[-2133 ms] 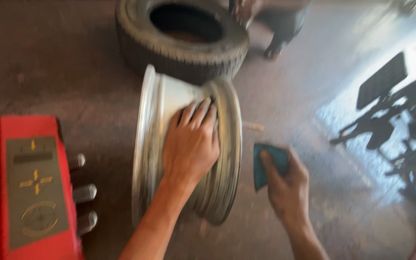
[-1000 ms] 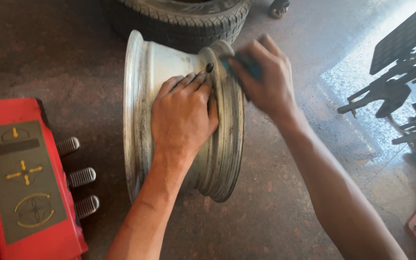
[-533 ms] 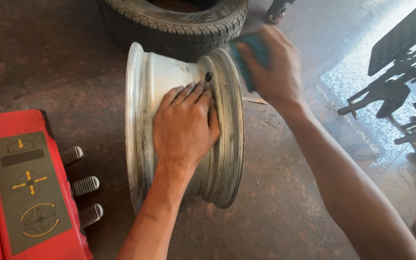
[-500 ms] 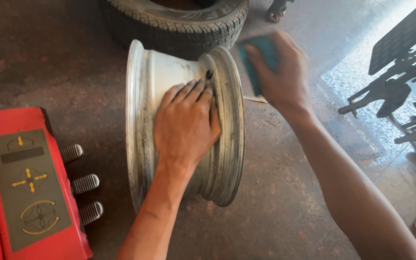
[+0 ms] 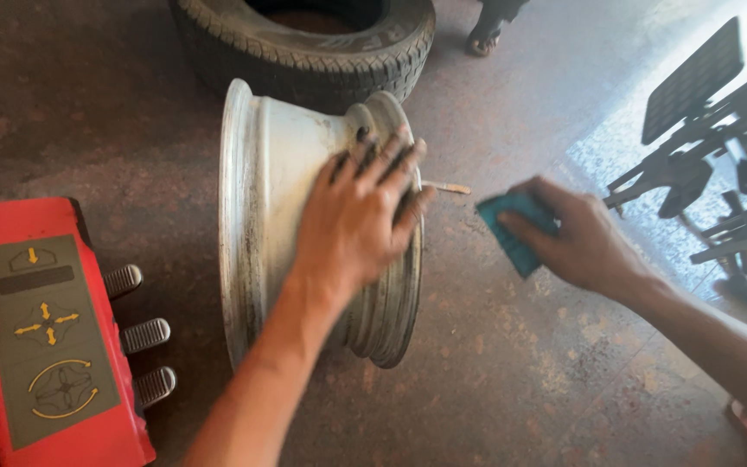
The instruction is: The person scrubs a silver car wheel rim with a blue abrasive pad, focusing on the outer edge and inner barrel. They rotate the rim to access different sections and continue scrubbing the surface.
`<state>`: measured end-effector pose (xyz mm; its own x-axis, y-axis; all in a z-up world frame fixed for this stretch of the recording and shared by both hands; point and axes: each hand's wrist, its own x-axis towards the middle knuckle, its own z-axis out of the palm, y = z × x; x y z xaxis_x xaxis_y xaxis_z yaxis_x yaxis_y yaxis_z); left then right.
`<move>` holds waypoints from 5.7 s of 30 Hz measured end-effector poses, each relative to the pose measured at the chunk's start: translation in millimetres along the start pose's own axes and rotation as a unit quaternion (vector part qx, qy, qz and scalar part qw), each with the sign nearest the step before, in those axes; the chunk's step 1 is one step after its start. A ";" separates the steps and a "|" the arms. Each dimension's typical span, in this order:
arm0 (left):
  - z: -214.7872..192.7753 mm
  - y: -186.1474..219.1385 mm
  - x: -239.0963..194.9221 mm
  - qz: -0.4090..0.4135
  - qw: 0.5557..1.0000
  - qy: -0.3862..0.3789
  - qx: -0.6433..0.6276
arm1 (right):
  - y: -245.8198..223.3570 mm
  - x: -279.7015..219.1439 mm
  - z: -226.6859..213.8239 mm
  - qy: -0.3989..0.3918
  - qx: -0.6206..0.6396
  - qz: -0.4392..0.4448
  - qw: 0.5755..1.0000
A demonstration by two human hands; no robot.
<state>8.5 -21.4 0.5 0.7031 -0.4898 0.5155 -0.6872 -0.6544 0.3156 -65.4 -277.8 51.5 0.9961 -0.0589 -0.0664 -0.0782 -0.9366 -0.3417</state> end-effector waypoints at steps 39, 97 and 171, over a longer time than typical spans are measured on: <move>18.8 27.5 4.6 -0.086 0.985 0.040 0.143 | 14.7 -2.3 0.5 0.002 0.113 -0.102 0.988; -42.2 -4.6 35.0 -0.237 0.939 -0.239 0.067 | -69.2 135.6 29.1 0.223 -0.004 -0.465 0.857; -23.9 -42.7 26.1 -0.071 0.993 -0.066 0.072 | -24.9 92.3 63.3 0.267 -0.007 -0.509 0.818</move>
<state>51.9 7.5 19.6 0.8153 -0.4514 0.3626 -0.5529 -0.7930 0.2558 25.8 -238.1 -5.5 0.4212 0.6154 0.6662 0.8006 -0.5974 0.0457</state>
